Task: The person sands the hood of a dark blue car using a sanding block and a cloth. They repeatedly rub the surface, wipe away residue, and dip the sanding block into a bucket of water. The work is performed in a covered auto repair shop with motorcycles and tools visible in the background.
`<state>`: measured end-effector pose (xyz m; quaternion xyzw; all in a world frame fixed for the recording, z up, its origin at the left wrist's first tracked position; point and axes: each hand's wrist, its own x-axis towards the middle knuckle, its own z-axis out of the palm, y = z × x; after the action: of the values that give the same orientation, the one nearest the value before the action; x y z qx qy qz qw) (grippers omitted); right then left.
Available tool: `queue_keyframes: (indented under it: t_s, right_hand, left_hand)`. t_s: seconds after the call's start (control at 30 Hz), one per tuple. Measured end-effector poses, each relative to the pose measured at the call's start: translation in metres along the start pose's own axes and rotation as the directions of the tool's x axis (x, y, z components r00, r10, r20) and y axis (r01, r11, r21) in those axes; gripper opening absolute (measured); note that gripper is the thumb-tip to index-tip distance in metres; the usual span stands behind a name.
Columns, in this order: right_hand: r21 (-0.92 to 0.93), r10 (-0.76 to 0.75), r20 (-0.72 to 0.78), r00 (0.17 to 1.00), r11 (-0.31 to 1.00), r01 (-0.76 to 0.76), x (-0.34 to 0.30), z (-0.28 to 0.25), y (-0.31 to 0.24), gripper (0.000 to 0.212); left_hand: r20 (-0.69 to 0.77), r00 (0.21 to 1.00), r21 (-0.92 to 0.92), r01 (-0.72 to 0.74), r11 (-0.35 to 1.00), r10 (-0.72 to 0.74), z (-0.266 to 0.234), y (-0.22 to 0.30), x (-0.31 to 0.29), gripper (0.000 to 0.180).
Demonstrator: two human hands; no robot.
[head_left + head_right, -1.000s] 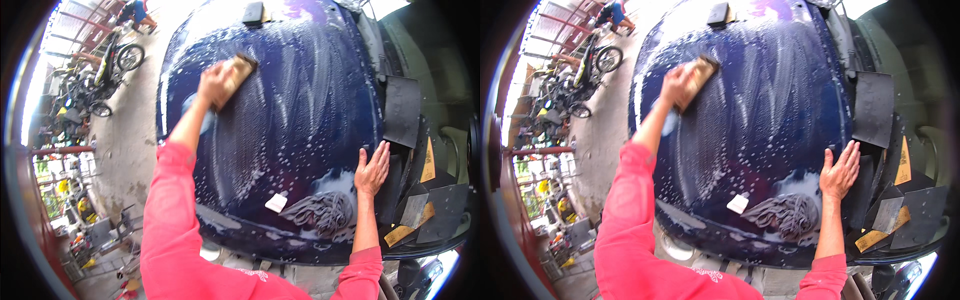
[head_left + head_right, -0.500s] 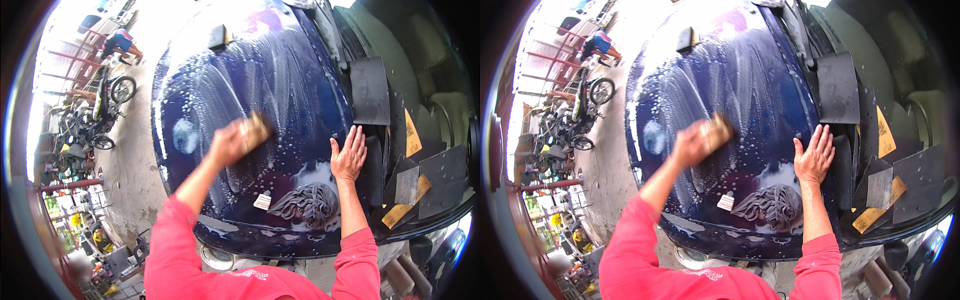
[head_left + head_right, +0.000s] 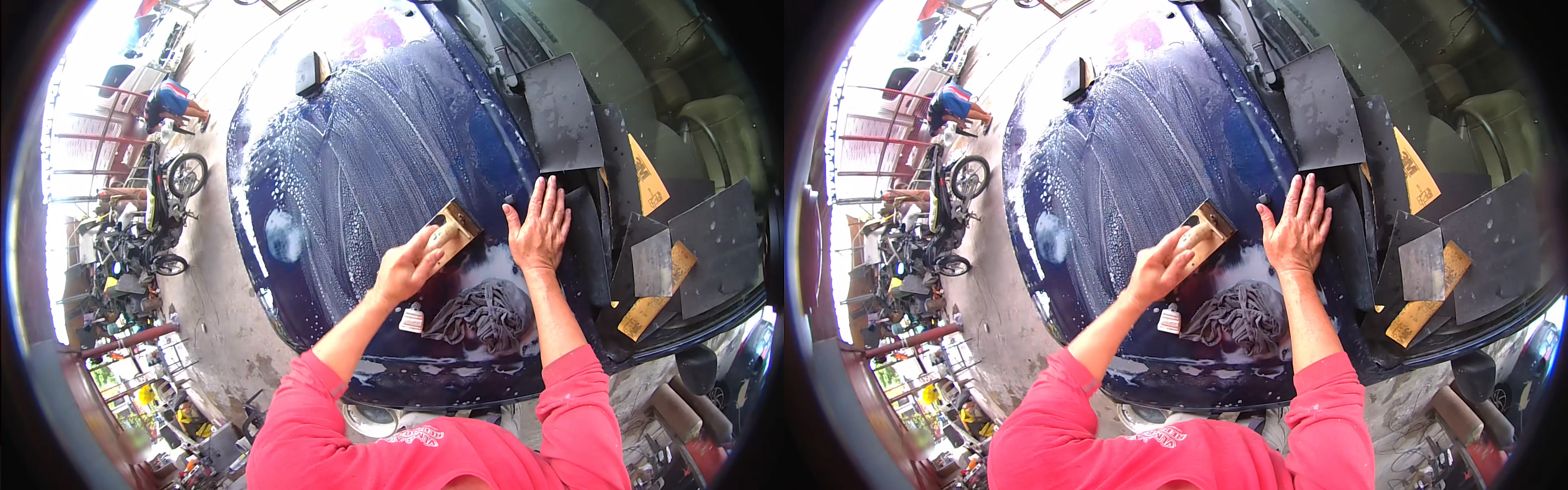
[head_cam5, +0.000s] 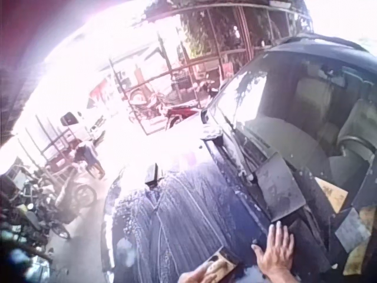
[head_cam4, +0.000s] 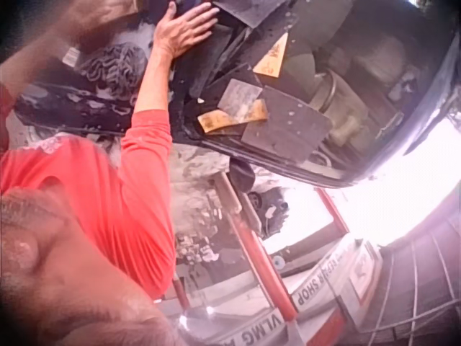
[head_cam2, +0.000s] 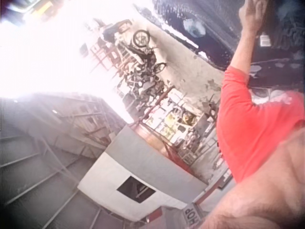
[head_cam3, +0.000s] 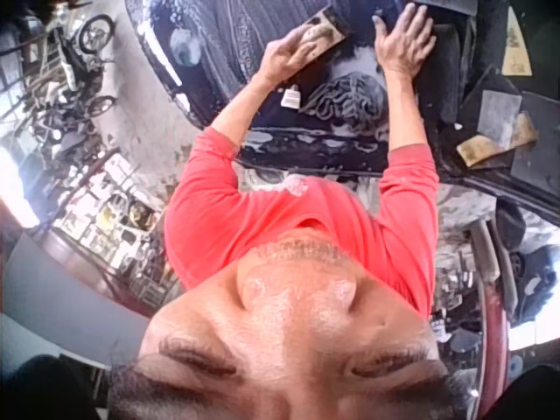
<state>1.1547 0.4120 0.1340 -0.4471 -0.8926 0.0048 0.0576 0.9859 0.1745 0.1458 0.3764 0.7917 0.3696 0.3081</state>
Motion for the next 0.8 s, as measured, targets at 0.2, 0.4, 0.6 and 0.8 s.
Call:
queue_keyframes:
  t_s: [0.2,0.4,0.6,0.8]
  right_hand:
    - [0.004,-0.019,-0.034,0.999,1.0,0.019,-0.003,0.014,0.005,0.092]
    - [0.014,-0.005,0.001,1.0,1.0,0.005,-0.003,0.012,0.006,0.091]
    - [0.01,0.015,0.089,0.996,1.0,-0.016,0.0,0.002,0.003,0.085]
    - [0.031,-0.022,0.027,0.999,0.999,0.022,-0.005,0.014,0.008,0.086]
  left_hand:
    - [-0.113,0.676,0.895,-0.25,0.37,0.728,-0.124,-0.044,0.25,0.041]
    - [-0.245,0.819,0.776,-0.155,0.611,0.519,-0.1,-0.013,0.265,0.05]
    - [-0.147,0.98,-0.033,0.13,0.991,-0.134,0.038,0.045,0.015,0.052]
    - [-0.159,0.702,0.841,-0.272,0.467,0.694,-0.078,-0.011,0.256,0.032]
